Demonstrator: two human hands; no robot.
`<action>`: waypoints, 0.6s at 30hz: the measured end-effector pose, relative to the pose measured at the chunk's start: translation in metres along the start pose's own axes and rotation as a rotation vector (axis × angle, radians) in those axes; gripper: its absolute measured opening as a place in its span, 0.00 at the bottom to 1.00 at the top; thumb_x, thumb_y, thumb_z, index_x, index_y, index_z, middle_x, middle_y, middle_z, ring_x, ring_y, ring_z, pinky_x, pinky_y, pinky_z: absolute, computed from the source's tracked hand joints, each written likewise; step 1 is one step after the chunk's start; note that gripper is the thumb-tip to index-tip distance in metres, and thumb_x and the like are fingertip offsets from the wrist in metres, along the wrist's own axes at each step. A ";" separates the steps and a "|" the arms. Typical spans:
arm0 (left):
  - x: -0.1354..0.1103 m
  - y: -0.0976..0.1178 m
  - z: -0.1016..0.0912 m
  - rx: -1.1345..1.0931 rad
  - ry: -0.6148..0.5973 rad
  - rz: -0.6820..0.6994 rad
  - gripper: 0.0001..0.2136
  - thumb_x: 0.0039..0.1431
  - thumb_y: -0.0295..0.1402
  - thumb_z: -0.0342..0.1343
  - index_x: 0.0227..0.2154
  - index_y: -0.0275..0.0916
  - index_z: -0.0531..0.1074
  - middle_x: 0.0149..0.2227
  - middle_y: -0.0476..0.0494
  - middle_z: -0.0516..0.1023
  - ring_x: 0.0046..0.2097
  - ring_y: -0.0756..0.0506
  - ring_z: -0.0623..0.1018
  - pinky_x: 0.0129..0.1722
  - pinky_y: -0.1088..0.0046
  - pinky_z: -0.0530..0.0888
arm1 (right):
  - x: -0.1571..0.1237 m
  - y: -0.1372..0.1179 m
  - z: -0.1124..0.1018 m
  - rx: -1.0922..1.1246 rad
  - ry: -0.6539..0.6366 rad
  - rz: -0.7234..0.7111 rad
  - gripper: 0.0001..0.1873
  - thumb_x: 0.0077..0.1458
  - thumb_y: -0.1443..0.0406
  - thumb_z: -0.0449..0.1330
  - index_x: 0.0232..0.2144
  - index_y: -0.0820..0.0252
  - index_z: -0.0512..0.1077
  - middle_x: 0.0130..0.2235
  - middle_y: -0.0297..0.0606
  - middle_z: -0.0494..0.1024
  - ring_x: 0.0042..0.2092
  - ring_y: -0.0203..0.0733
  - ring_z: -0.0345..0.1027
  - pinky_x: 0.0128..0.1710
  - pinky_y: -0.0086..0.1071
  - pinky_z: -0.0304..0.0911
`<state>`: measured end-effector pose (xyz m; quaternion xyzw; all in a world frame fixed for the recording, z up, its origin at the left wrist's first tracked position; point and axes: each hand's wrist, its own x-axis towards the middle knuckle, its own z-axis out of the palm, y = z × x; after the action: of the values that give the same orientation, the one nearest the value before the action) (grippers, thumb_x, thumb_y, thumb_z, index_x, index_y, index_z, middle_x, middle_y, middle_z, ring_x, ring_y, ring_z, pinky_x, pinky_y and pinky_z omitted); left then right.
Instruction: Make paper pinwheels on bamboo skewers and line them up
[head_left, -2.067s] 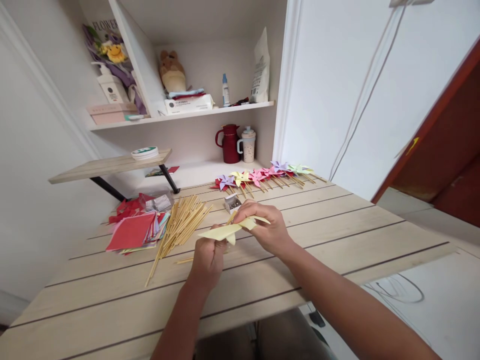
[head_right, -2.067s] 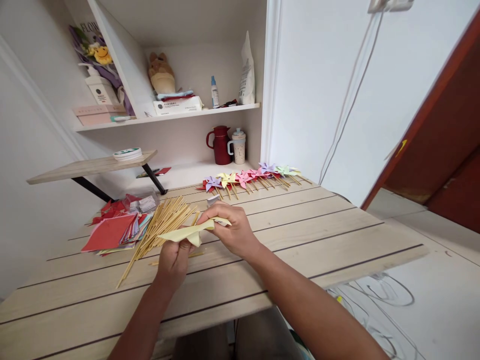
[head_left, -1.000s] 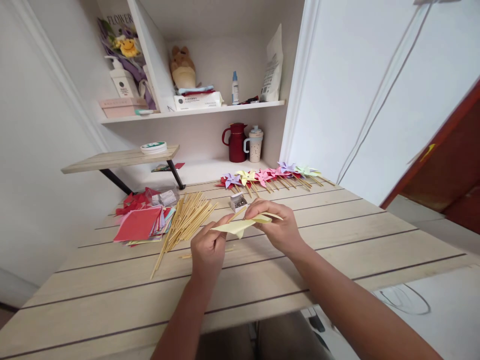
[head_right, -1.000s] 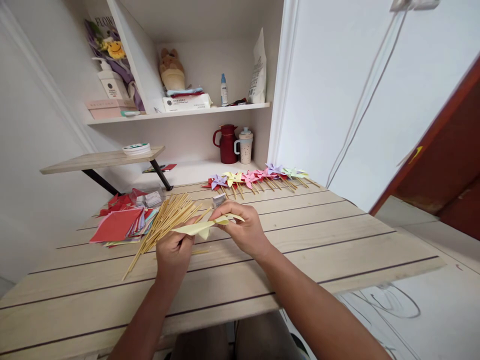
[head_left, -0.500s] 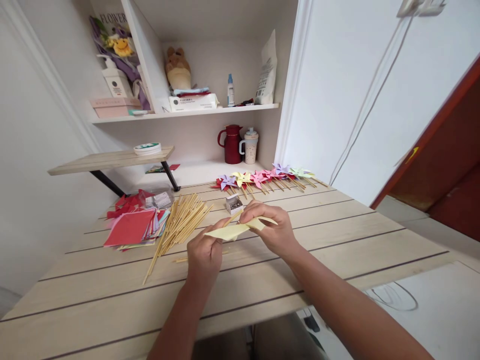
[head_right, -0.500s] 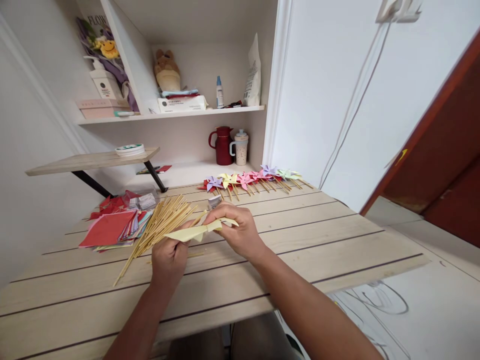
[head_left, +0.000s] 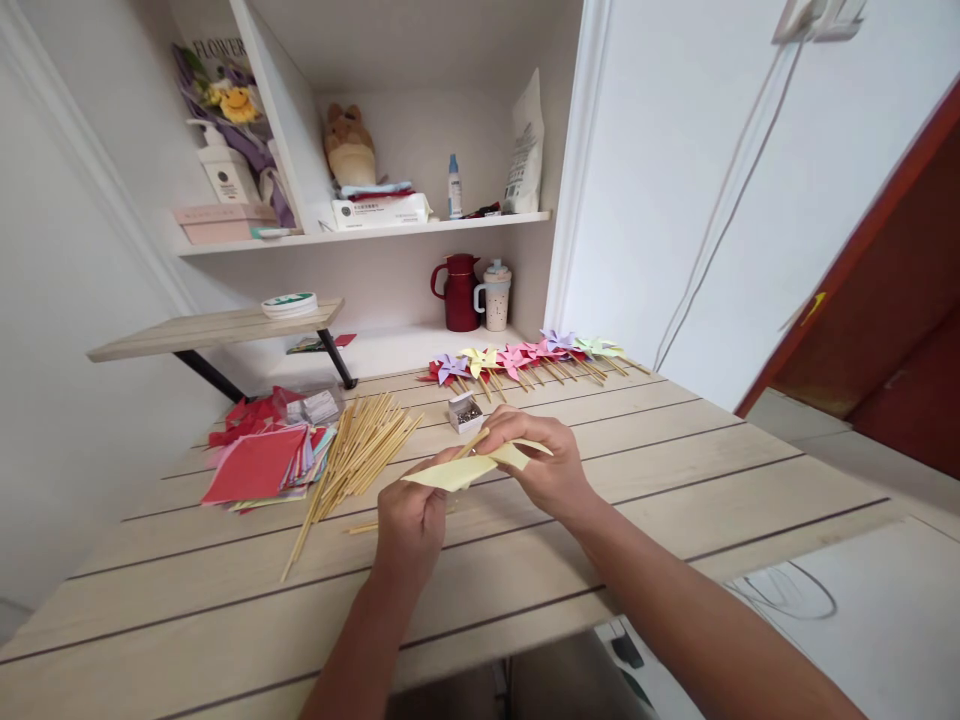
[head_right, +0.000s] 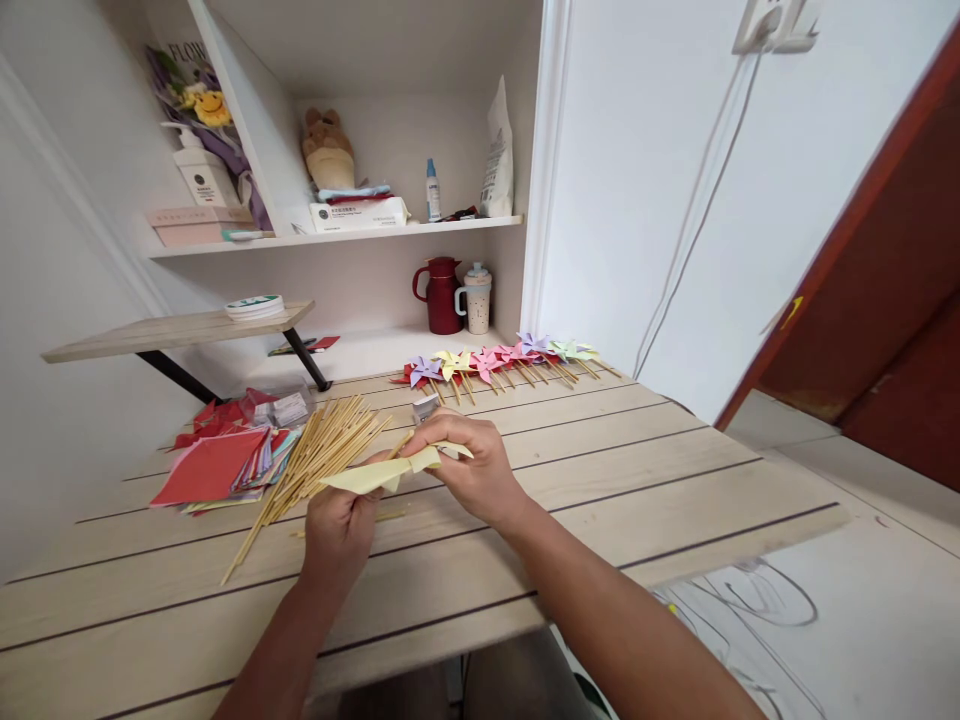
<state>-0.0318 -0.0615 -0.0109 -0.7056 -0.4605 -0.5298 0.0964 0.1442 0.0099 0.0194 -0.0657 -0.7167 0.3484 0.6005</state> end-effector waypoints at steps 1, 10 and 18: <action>0.000 0.001 0.000 0.011 0.003 -0.007 0.14 0.65 0.30 0.51 0.39 0.41 0.84 0.31 0.43 0.85 0.38 0.42 0.83 0.40 0.69 0.79 | 0.000 0.000 0.000 -0.004 0.003 0.005 0.04 0.56 0.68 0.67 0.32 0.54 0.81 0.30 0.37 0.80 0.34 0.42 0.72 0.35 0.36 0.67; 0.000 0.002 -0.002 0.016 -0.015 -0.050 0.14 0.66 0.30 0.51 0.36 0.43 0.84 0.28 0.45 0.83 0.32 0.44 0.81 0.41 0.68 0.78 | 0.000 0.000 0.001 -0.022 0.010 0.022 0.02 0.56 0.65 0.67 0.31 0.54 0.81 0.29 0.37 0.80 0.33 0.42 0.72 0.34 0.36 0.66; 0.001 0.005 0.001 -0.223 -0.049 -0.266 0.14 0.67 0.34 0.50 0.39 0.41 0.83 0.35 0.42 0.84 0.43 0.42 0.82 0.47 0.67 0.76 | -0.001 0.000 0.001 0.005 -0.009 0.030 0.06 0.56 0.70 0.67 0.33 0.54 0.81 0.32 0.37 0.81 0.35 0.43 0.73 0.37 0.37 0.67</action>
<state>-0.0276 -0.0634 -0.0085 -0.6576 -0.4903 -0.5683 -0.0645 0.1439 0.0094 0.0181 -0.0733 -0.7176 0.3593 0.5920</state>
